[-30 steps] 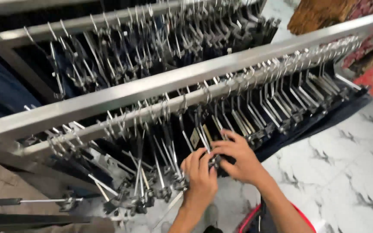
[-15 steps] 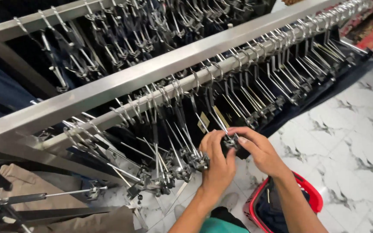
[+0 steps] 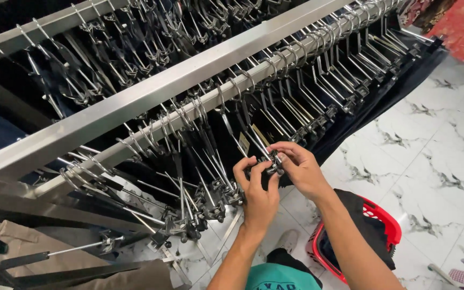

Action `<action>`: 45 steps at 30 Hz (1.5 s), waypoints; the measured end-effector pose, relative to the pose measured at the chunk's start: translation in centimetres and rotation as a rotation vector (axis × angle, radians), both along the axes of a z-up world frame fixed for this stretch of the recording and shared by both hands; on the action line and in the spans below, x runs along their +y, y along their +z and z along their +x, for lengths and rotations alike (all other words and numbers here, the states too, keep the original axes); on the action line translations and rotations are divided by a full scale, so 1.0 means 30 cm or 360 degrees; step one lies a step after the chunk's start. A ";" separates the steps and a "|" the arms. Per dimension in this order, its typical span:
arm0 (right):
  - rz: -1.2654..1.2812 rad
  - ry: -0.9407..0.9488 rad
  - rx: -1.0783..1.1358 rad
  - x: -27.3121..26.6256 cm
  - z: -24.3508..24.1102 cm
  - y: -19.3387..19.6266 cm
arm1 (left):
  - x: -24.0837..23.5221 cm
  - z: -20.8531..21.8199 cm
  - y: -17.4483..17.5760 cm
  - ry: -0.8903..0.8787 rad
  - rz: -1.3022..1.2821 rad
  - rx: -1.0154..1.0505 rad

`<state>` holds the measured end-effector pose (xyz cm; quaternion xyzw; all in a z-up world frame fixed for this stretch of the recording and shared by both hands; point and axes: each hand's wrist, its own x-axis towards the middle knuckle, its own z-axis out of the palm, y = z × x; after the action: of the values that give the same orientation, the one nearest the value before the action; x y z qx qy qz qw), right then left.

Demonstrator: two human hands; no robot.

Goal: The person takes a pair of pants from a basket on the floor, unfolds them, and carefully attaches them to a hanger on a clothing rack.

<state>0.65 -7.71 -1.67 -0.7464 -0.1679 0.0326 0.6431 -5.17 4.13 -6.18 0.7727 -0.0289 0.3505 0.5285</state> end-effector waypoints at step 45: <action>0.0194 0.0049 -0.0100 -0.053 0.087 -0.113 | -0.097 0.012 0.050 0.0224 -0.0233 -0.0062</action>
<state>3.24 -9.32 -5.07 -0.7038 -0.2013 0.0087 0.6812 -4.82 1.22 -4.67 0.7252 0.0407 0.4029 0.5569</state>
